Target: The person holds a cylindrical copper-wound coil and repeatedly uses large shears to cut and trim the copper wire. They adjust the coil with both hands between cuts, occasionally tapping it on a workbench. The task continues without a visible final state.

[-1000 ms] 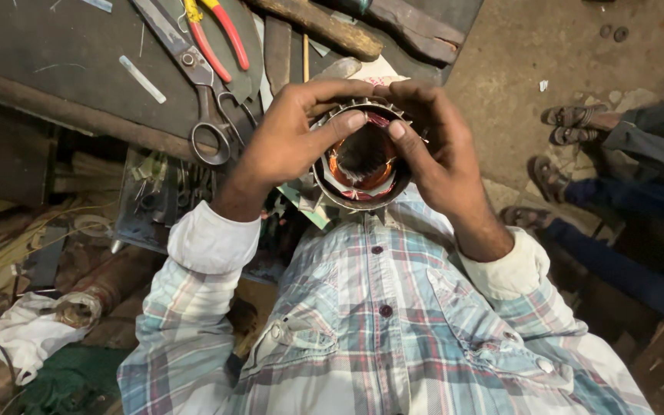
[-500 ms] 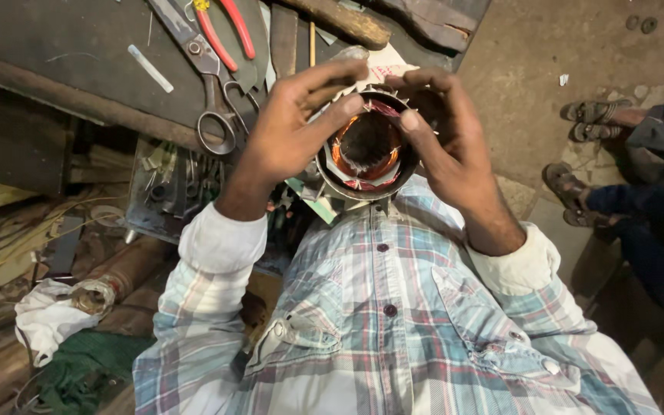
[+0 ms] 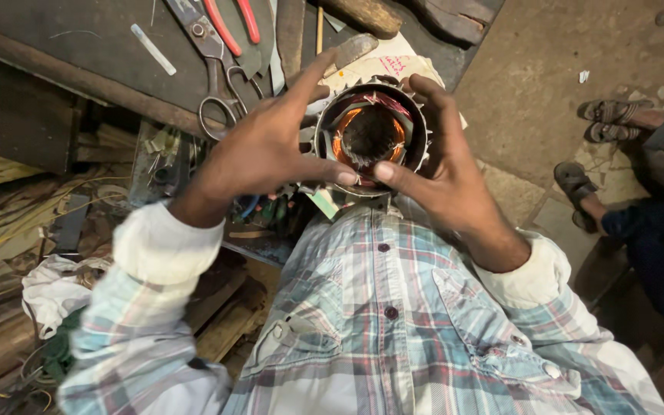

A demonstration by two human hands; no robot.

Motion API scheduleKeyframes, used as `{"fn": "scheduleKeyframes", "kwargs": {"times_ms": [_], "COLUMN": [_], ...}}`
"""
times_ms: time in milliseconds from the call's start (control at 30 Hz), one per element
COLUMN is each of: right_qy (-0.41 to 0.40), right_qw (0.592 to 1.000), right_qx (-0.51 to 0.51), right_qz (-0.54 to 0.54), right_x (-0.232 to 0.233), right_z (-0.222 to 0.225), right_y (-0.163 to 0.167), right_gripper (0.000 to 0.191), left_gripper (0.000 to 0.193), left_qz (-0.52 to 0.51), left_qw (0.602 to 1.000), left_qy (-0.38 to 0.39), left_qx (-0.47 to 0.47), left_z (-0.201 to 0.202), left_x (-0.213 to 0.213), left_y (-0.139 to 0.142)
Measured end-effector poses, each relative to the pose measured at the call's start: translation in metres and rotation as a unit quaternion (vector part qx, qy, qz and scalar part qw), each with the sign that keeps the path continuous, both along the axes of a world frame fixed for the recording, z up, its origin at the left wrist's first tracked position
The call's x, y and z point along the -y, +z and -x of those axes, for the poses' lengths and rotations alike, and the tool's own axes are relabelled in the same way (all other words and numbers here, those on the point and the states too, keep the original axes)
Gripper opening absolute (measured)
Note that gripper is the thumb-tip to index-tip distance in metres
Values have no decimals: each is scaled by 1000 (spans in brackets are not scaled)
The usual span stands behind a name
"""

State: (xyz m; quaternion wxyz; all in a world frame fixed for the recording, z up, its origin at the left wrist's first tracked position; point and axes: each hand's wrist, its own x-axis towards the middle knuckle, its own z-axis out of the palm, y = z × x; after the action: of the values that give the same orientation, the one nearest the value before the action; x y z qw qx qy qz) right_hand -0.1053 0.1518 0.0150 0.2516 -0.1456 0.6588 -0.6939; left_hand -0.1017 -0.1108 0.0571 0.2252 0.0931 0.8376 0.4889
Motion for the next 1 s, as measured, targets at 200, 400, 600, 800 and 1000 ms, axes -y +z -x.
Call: {"fn": "scheduleKeyframes", "kwargs": {"times_ms": [200,400,600,800,1000], "right_qy": [22,13,22,6,-135], "right_qw": [999,998,998,999,983], "right_qx": [6,30,17,18,-24], "right_qz": [-39,-55,-49,30,123], "right_x": [6,7,2,-18,-91], "right_z": [3,9,6,14,24], "right_y": [12,15,12,3,34], "right_gripper": [95,92,93,81,70], "left_gripper": [128,117,114,120,90], "left_qz": [68,196,169,-57,-25], "left_qw": [993,974,978,994,992], "left_qy": [-45,-94,-109,-32,112], "left_qx": [83,66,64,92,51], "left_z": [27,41,44,27,-19], "left_x": [-7,-14,-13,4,29], "left_y": [-2,-3,3,23,51]}}
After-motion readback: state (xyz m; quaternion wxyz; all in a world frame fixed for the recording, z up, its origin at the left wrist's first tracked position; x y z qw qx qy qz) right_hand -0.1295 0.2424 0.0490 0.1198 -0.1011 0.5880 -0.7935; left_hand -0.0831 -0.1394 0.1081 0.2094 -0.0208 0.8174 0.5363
